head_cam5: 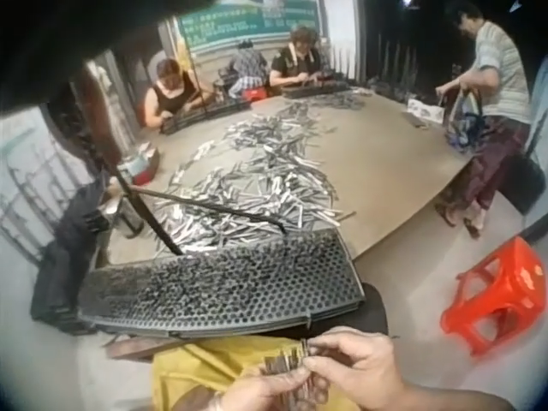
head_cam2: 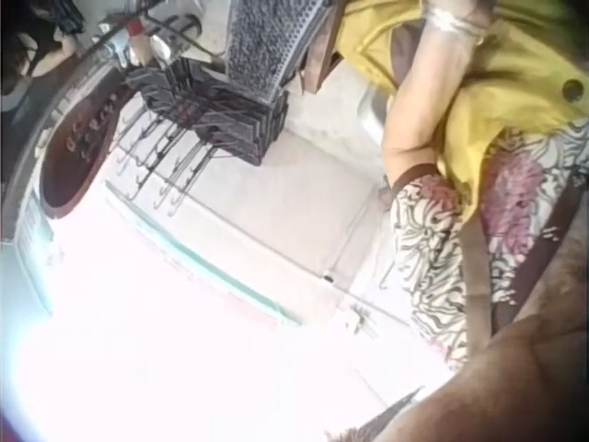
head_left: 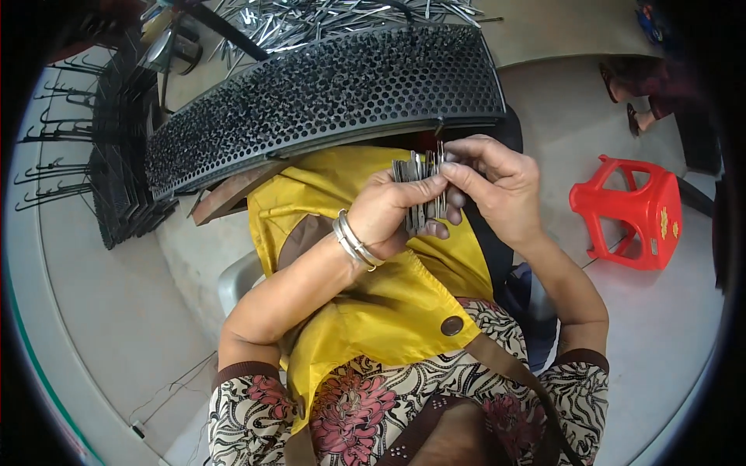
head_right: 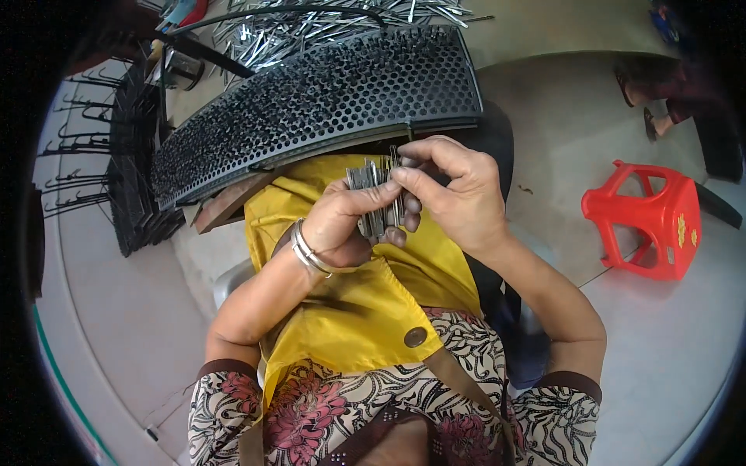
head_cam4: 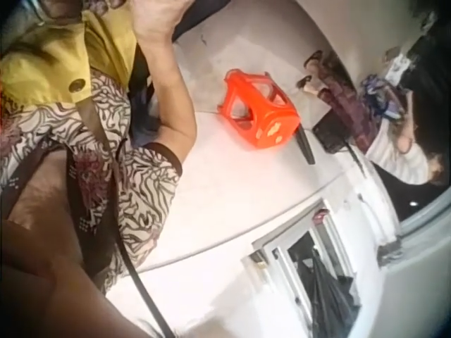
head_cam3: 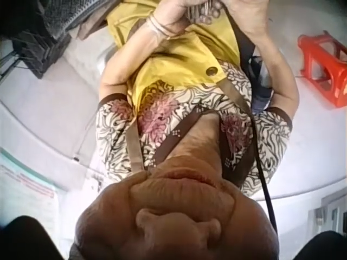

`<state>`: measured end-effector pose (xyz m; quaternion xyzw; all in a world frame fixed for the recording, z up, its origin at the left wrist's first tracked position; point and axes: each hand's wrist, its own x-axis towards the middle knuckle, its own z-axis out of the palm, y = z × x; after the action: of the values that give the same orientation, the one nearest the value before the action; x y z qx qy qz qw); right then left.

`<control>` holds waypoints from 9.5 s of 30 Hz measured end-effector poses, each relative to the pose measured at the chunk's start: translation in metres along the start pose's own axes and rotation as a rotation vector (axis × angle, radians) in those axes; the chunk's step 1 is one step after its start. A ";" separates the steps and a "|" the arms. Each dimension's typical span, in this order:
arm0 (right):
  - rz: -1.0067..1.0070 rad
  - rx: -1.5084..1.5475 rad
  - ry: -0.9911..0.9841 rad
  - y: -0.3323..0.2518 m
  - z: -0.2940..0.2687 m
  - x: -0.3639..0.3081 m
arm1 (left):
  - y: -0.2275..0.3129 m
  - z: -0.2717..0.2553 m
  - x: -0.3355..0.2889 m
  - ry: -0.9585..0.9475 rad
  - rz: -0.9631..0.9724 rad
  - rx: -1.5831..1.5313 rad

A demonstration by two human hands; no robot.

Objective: Picking up thin metal pins and inserting them individually into a grid-like assembly tray.

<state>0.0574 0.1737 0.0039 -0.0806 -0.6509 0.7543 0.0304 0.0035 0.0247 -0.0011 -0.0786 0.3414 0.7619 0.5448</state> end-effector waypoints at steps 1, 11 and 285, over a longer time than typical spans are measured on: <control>0.003 0.005 0.006 0.001 -0.002 0.001 | 0.002 0.002 0.001 0.002 -0.007 0.002; 0.025 0.082 0.108 -0.003 -0.023 0.018 | 0.023 0.022 0.020 0.050 -0.031 0.189; 0.032 -0.099 0.010 -0.002 -0.042 0.053 | 0.015 0.031 0.034 0.278 0.104 0.135</control>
<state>0.0116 0.2230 -0.0040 -0.0964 -0.6859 0.7210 0.0177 -0.0154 0.0672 0.0127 -0.1289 0.4676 0.7462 0.4560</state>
